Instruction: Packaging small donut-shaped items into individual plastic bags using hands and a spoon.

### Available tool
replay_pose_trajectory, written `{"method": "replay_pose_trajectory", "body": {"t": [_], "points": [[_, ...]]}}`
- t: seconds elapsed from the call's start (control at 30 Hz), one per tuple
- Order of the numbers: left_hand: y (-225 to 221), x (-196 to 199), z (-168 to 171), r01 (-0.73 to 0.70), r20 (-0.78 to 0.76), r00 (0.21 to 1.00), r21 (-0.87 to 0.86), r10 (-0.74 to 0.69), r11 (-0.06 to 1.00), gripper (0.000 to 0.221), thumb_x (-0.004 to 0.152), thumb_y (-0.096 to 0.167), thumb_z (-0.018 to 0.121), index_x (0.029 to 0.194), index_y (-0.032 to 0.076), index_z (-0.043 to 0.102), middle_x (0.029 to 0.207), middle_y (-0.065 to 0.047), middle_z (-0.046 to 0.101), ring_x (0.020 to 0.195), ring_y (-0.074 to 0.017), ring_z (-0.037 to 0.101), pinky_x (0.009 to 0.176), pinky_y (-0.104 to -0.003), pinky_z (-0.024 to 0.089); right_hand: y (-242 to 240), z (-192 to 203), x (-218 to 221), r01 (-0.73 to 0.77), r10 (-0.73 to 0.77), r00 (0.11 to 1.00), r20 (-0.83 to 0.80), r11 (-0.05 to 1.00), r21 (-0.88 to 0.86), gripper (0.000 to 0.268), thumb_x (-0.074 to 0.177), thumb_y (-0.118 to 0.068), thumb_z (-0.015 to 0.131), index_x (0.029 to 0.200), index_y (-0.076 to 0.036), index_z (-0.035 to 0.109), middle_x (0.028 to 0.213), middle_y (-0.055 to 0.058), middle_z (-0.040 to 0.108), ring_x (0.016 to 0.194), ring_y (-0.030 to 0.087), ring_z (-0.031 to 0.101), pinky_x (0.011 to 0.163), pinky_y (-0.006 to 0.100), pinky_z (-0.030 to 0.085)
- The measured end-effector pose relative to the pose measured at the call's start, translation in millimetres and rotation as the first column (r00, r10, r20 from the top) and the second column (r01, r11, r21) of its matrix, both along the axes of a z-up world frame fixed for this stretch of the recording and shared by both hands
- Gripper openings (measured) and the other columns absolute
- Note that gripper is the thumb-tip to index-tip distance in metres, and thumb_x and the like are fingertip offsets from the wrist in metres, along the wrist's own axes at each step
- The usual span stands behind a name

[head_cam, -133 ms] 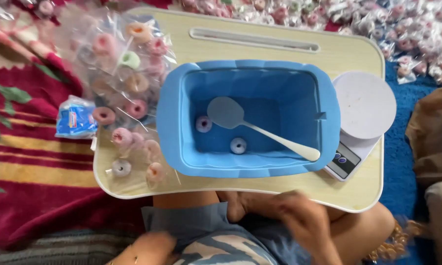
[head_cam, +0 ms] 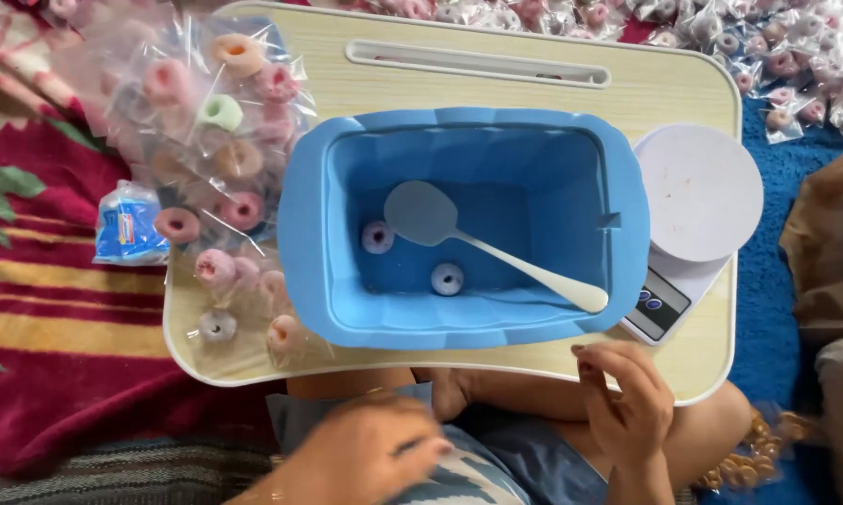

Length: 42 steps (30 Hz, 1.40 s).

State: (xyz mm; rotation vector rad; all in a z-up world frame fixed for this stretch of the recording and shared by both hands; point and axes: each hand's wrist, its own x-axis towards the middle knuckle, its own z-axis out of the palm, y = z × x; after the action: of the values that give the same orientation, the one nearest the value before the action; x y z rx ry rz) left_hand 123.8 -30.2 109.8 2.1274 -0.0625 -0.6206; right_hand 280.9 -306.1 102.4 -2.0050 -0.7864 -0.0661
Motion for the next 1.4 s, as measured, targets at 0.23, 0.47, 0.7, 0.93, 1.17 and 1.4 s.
{"method": "replay_pose_trajectory", "body": {"t": [0.23, 0.47, 0.7, 0.93, 1.17, 1.4], "points": [[-77.1, 85.2, -22.3, -0.049, 0.733, 0.678, 0.129, -0.062, 0.99, 0.067, 0.102, 0.026, 0.068, 0.157, 0.0, 0.039, 0.157, -0.017, 0.051, 0.142, -0.0348, 0.053, 0.12, -0.05, 0.043, -19.5, -52.6, 8.8, 0.134, -0.083, 0.982, 0.167, 0.939, -0.316, 0.008, 0.09, -0.006, 0.068, 0.098, -0.002, 0.07, 0.101, 0.017, 0.064, 0.097, 0.037, 0.06, 0.087, 0.047, 0.05], [-81.5, 89.2, -22.5, -0.129, 0.729, 0.682, 0.196, -0.057, 0.972, 0.059, 0.101, 0.027, 0.069, 0.151, 0.003, 0.046, 0.145, -0.012, 0.057, 0.131, -0.0302, 0.057, 0.112, -0.045, 0.047, -23.2, -51.4, 2.4, 0.29, -0.275, 0.957, 0.098, 0.928, -0.233, 0.019, 0.084, -0.002, 0.077, 0.074, -0.002, 0.062, 0.076, 0.011, 0.056, 0.066, 0.025, 0.048, 0.06, 0.036, 0.042], [-79.9, 91.8, -22.0, -0.197, 0.783, 0.616, 0.264, -0.091, 0.944, 0.047, 0.1, 0.028, 0.07, 0.141, 0.008, 0.058, 0.126, -0.005, 0.066, 0.115, -0.0233, 0.064, 0.101, -0.038, 0.052, -48.1, -4.6, 47.5, 0.316, -0.198, 0.944, 0.264, 0.77, -0.555, 0.071, 0.082, -0.036, 0.08, 0.142, -0.009, 0.053, 0.165, 0.03, 0.031, 0.152, 0.048, 0.035, 0.121, 0.062, 0.036], [-78.8, 97.5, -25.8, -0.324, 0.849, 0.51, 0.341, -0.14, 0.883, 0.036, 0.099, 0.029, 0.071, 0.131, 0.014, 0.069, 0.108, 0.003, 0.076, 0.098, -0.0164, 0.071, 0.09, -0.031, 0.057, -73.4, -10.6, 67.3, 0.267, 0.072, 0.889, 0.453, 0.722, -0.638, 0.068, 0.103, -0.041, 0.06, 0.156, -0.001, 0.047, 0.161, 0.038, 0.041, 0.145, 0.056, 0.053, 0.092, 0.057, 0.061], [-82.9, 93.5, -36.8, -0.264, 0.778, 0.61, 0.375, -0.147, 0.889, 0.042, 0.1, 0.036, 0.067, 0.139, 0.023, 0.059, 0.134, 0.012, 0.064, 0.101, -0.016, 0.069, 0.06, -0.035, 0.054, -121.8, 11.8, 88.2, 0.184, 0.064, 0.851, 0.522, 0.893, -0.41, 0.065, 0.113, -0.035, 0.036, 0.148, 0.018, 0.051, 0.153, 0.045, 0.049, 0.141, 0.06, 0.054, 0.114, 0.061, 0.05], [-81.6, 91.7, -45.5, -0.221, 0.811, 0.572, 0.298, -0.124, 0.929, 0.031, 0.099, 0.032, 0.071, 0.127, 0.02, 0.064, 0.136, 0.0, 0.065, 0.101, -0.0217, 0.07, 0.074, -0.037, 0.055, -130.0, 10.2, 71.5, 0.198, -0.127, 0.877, 0.463, 0.974, -0.108, 0.068, 0.12, -0.037, 0.028, 0.143, 0.023, 0.05, 0.141, 0.045, 0.057, 0.137, 0.057, 0.057, 0.117, 0.061, 0.05]]}}
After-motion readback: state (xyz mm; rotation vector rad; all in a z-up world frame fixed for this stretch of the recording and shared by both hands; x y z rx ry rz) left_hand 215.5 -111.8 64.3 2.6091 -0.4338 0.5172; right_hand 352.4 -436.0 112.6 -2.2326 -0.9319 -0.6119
